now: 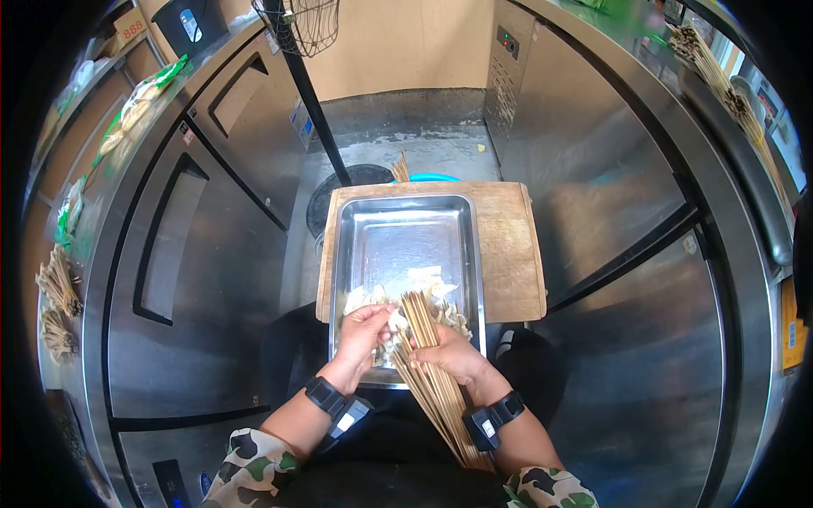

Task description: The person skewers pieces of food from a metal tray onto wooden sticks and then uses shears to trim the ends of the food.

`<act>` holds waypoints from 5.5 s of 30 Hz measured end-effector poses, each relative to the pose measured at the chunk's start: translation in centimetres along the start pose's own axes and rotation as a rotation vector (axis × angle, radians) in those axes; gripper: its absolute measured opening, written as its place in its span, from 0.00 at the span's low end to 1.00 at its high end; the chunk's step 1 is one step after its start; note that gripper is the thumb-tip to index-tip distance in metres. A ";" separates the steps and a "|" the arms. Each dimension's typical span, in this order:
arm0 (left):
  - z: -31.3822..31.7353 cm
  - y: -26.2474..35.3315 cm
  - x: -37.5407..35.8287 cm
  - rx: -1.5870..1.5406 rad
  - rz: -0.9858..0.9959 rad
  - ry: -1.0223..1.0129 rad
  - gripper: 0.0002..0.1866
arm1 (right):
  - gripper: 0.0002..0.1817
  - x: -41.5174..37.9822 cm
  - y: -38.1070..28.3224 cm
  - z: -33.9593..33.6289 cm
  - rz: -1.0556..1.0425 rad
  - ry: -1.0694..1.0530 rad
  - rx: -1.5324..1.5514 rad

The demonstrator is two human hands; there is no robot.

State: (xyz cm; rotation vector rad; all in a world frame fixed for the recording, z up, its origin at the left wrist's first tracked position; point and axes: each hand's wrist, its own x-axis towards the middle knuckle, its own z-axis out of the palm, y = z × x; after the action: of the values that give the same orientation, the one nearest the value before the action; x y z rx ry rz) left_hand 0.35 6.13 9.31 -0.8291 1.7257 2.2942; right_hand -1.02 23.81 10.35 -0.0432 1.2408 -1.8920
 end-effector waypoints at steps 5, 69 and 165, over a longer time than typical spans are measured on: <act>0.0 -0.2 -0.9 -0.026 -0.120 -0.029 0.07 | 0.14 0.6 0.9 -0.3 -0.040 0.006 -0.038; -0.3 -0.4 -2.3 -0.090 0.097 -0.196 0.22 | 0.08 0.5 0.5 -0.4 0.043 -0.045 0.037; -0.4 1.4 0.1 0.028 0.413 -0.122 0.08 | 0.10 0.8 0.6 -0.2 0.049 -0.049 -0.007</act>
State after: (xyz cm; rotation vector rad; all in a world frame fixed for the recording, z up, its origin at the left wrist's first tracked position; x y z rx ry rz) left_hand -0.20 5.30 10.42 -0.3391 2.0206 2.4947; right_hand -1.24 23.32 9.41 -0.0614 1.2048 -1.8340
